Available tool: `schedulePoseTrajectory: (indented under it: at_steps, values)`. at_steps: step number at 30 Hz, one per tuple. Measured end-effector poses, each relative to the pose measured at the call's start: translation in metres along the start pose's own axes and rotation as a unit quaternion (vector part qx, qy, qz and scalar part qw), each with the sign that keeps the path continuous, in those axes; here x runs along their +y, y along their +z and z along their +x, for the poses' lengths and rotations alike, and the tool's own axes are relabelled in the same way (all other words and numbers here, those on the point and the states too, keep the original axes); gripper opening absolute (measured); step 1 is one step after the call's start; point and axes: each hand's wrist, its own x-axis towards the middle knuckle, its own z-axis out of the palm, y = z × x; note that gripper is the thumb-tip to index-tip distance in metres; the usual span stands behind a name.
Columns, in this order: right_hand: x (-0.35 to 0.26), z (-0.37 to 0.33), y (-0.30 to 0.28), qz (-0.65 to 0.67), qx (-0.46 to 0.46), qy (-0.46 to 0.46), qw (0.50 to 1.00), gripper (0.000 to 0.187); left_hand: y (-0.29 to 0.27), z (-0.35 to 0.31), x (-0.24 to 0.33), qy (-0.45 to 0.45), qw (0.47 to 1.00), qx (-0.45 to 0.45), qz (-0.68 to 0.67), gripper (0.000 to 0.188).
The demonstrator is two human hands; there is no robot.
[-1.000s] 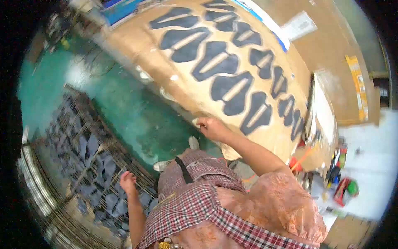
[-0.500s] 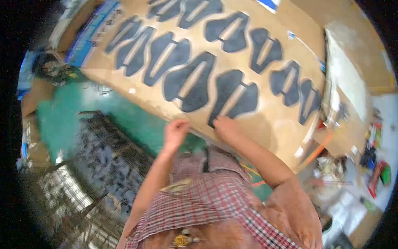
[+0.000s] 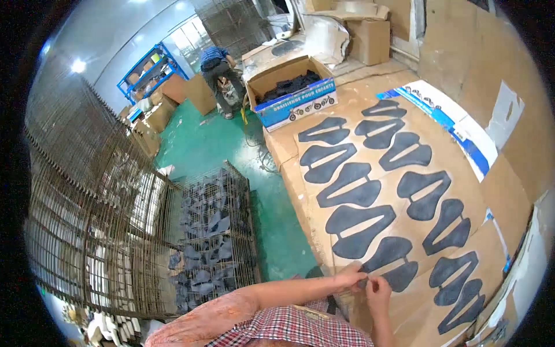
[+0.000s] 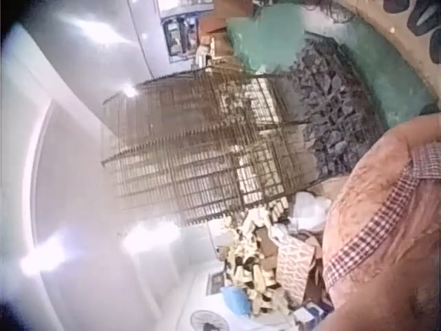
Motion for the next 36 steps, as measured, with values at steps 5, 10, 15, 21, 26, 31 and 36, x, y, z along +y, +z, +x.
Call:
schedulePoseTrajectory:
  at_steps: [5, 10, 15, 21, 26, 31, 36]
  values:
    - [0.003, -0.022, -0.029, 0.288, -0.005, 0.370, 0.883, 0.036, 0.006, -0.005, 0.009, -0.013, 1.000, -0.018, 0.022, 0.018]
    - [0.048, -0.012, -0.011, 0.542, 0.171, 0.414, 0.711, 0.041, 0.007, -0.028, 0.025, -0.012, 0.999, -0.042, -0.023, 0.021]
    - [0.079, -0.010, -0.027, 0.546, 0.163, 0.375, 0.731, 0.029, -0.018, -0.044, 0.032, 0.023, 0.992, -0.085, -0.094, 0.020]
    - [0.008, 0.035, -0.014, 0.293, 0.187, 0.197, 0.917, 0.013, -0.069, -0.069, 0.037, 0.041, 0.964, -0.111, -0.239, 0.019]
    - [-0.108, 0.082, 0.050, 0.403, 0.075, 0.188, 0.893, 0.020, -0.151, -0.116, 0.058, 0.080, 0.925, -0.115, -0.353, 0.023]
    - [-0.203, 0.112, 0.184, 0.353, -0.059, 0.219, 0.908, 0.032, -0.257, -0.165, 0.049, 0.172, 0.867, -0.076, -0.462, 0.022]
    - [-0.238, 0.164, 0.354, 0.228, -0.258, 0.233, 0.909, 0.024, -0.369, -0.161, 0.008, 0.243, 0.729, 0.065, -0.636, 0.018]
